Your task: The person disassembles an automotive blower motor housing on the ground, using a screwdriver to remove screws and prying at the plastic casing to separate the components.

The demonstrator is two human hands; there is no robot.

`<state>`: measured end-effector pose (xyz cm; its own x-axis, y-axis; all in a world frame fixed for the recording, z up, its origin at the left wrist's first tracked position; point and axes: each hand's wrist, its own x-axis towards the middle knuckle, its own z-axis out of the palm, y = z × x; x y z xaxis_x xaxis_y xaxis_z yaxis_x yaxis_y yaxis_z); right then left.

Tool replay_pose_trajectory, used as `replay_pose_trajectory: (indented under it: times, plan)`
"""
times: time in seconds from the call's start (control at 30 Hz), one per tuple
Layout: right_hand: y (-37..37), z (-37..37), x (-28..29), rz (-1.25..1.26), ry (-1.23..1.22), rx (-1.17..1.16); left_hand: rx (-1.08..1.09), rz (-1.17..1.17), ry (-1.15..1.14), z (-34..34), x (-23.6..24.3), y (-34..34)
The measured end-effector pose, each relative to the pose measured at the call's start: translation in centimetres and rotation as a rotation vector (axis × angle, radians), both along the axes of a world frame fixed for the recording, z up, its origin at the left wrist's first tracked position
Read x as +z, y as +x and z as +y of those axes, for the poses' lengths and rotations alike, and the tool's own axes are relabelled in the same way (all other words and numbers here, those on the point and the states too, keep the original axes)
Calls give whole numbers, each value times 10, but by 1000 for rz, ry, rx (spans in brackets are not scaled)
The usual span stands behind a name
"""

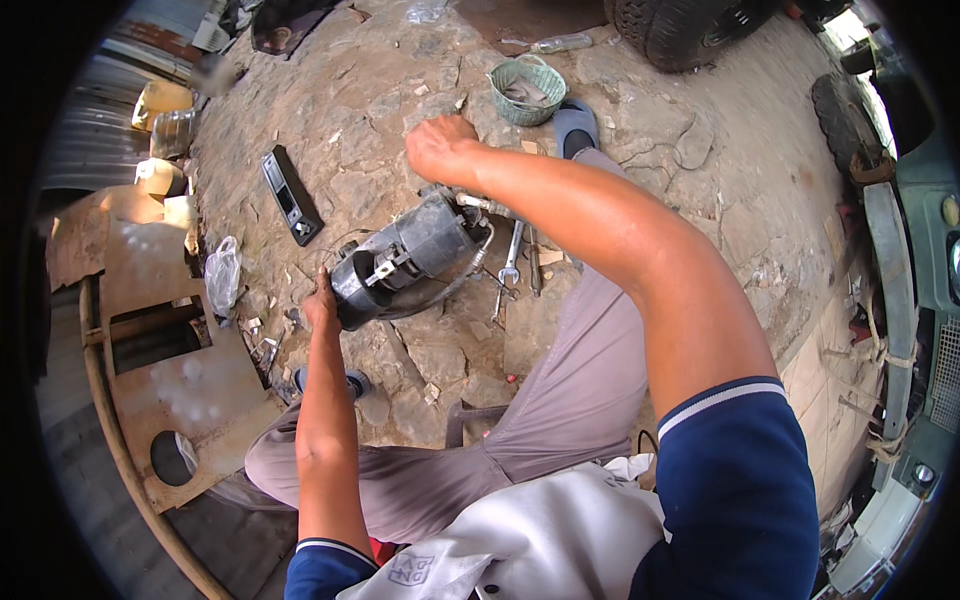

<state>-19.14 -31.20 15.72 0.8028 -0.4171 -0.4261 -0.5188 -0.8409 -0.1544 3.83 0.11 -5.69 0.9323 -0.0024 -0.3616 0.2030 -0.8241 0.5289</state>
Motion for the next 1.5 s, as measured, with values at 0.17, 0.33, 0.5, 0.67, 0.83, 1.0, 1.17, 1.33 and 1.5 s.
replay_pose_trajectory:
  times: [0.17,0.33,0.5,0.67,0.83,1.0,1.17,1.33,1.5]
  plan:
    - [-21,8,-35,-193,-158,380,-21,40,18,-17,27,-28]
    - [-10,-1,-16,-92,-75,-150,16,7,42,-5,17,-12]
    - [-5,-1,-22,-51,-24,-96,-7,44,82,-12,16,-17]
    - [-26,32,-34,-182,-457,739,-6,57,75,-5,18,-12]
    - [-12,10,-36,-315,37,107,-28,14,95,-8,22,-15]
    - [2,-7,-50,-352,91,-502,-44,1,63,-11,20,-24]
    - [6,0,-34,-233,713,-1015,-16,-63,22,5,21,-39]
    - [-13,-10,-47,81,340,-449,-28,-58,43,-1,25,-39]
    - [-31,10,-31,-9,-160,716,-33,-41,44,-13,32,-31]
